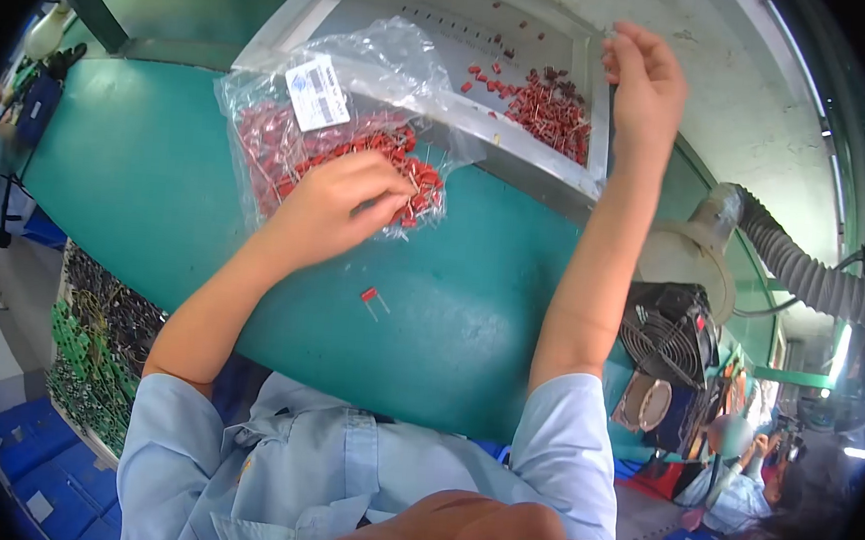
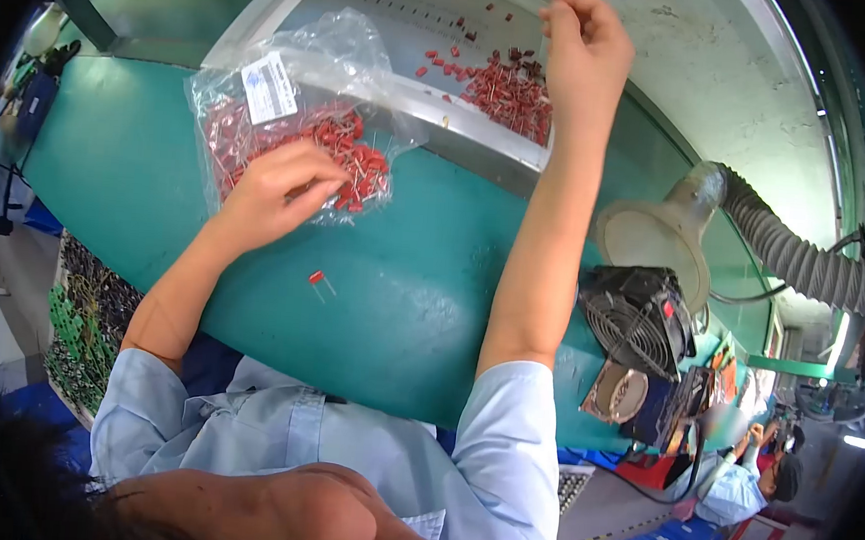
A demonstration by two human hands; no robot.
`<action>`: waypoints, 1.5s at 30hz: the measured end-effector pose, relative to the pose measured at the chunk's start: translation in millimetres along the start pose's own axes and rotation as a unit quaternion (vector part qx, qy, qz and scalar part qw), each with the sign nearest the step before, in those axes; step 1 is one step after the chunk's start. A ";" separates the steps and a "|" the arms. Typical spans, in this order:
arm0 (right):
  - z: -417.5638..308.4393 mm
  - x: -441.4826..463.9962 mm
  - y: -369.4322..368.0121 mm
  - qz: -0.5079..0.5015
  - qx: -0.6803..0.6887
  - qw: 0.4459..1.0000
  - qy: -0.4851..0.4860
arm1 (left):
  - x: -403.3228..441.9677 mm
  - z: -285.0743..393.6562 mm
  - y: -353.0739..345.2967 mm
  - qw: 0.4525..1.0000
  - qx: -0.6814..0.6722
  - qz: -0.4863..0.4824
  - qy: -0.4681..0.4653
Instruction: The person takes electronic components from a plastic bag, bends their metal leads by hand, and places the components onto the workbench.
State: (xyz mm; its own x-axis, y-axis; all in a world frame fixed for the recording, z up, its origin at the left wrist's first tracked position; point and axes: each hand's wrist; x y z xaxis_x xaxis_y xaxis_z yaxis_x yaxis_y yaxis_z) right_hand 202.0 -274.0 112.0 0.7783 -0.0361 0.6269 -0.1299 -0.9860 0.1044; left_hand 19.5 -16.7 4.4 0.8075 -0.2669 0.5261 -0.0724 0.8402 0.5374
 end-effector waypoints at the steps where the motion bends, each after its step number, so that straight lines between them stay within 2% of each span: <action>1: -11.1 10.3 4.3 -0.049 0.000 0.999 0.007 | 1.0 1.7 0.2 1.000 0.005 0.000 -0.002; 2: -22.9 18.8 10.1 -0.097 0.002 0.995 0.014 | 2.1 3.3 0.7 1.000 0.011 -0.002 -0.003; 3: -46.8 18.8 8.7 -0.113 -0.001 0.993 0.039 | 2.4 5.2 0.5 1.000 0.013 -0.003 0.010; 5: -84.4 5.8 9.3 -0.125 0.019 0.990 0.070 | 4.8 1.3 -1.6 0.999 0.049 0.004 -0.022; 9: -87.7 -3.2 49.4 -0.150 -0.006 0.987 0.058 | 29.4 10.9 2.0 0.995 0.095 -0.019 -0.024; 11: -75.4 0.0 55.6 -0.081 0.032 0.988 0.131 | 55.3 16.5 -0.1 0.993 0.101 -0.059 -0.030; 14: -71.7 -2.4 74.8 -0.054 0.036 0.986 0.157 | 117.0 12.3 -15.5 0.980 0.138 -0.113 -0.082; 18: -67.1 -6.1 90.7 -0.037 0.037 0.985 0.163 | 189.9 -18.6 -62.4 0.959 0.170 -0.201 -0.106; 24: -61.7 -8.6 99.3 -0.027 0.032 0.986 0.163 | 227.2 -31.1 -118.5 0.942 0.192 -0.272 -0.046; 27: -59.8 -9.8 99.8 -0.029 0.032 0.986 0.162 | 233.7 -38.1 -119.0 0.928 0.213 -0.305 -0.036; 29: -59.0 -10.3 99.2 -0.031 0.031 0.986 0.160 | 239.7 -41.2 -110.2 0.917 0.222 -0.332 0.022; 34: -58.5 -12.1 99.3 -0.033 0.032 0.986 0.158 | 242.3 -95.5 -68.9 0.941 0.200 -0.269 -0.045; 35: -58.4 -12.3 98.6 -0.034 0.031 0.986 0.159 | 246.0 -101.2 -60.4 0.939 0.206 -0.274 -0.008; 38: -57.8 -12.2 96.3 -0.038 0.029 0.987 0.155 | 258.0 -49.0 -34.5 0.917 0.181 -0.299 0.193; 42: -57.7 -13.2 94.2 -0.044 0.026 0.987 0.153 | 259.7 -77.1 -18.9 0.970 0.151 -0.187 -0.031; 45: -57.9 -13.5 92.9 -0.046 0.020 0.987 0.150 | 263.0 -72.5 -13.7 0.968 0.191 -0.164 0.007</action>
State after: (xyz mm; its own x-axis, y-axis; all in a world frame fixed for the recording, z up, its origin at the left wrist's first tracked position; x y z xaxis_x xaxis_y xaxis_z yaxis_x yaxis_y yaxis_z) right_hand 143.8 -355.7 157.9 0.5679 0.0987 0.8172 -0.0373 -0.9887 0.1453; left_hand 275.3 -64.1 87.6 0.8310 -0.4810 0.2795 -0.0210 0.4750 0.8797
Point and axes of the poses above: each hand's wrist, its own x-axis towards the middle knuckle, its own y-axis out of the back of the hand, z = x × y, and after that the axes turned 1 degree about y, right-handed
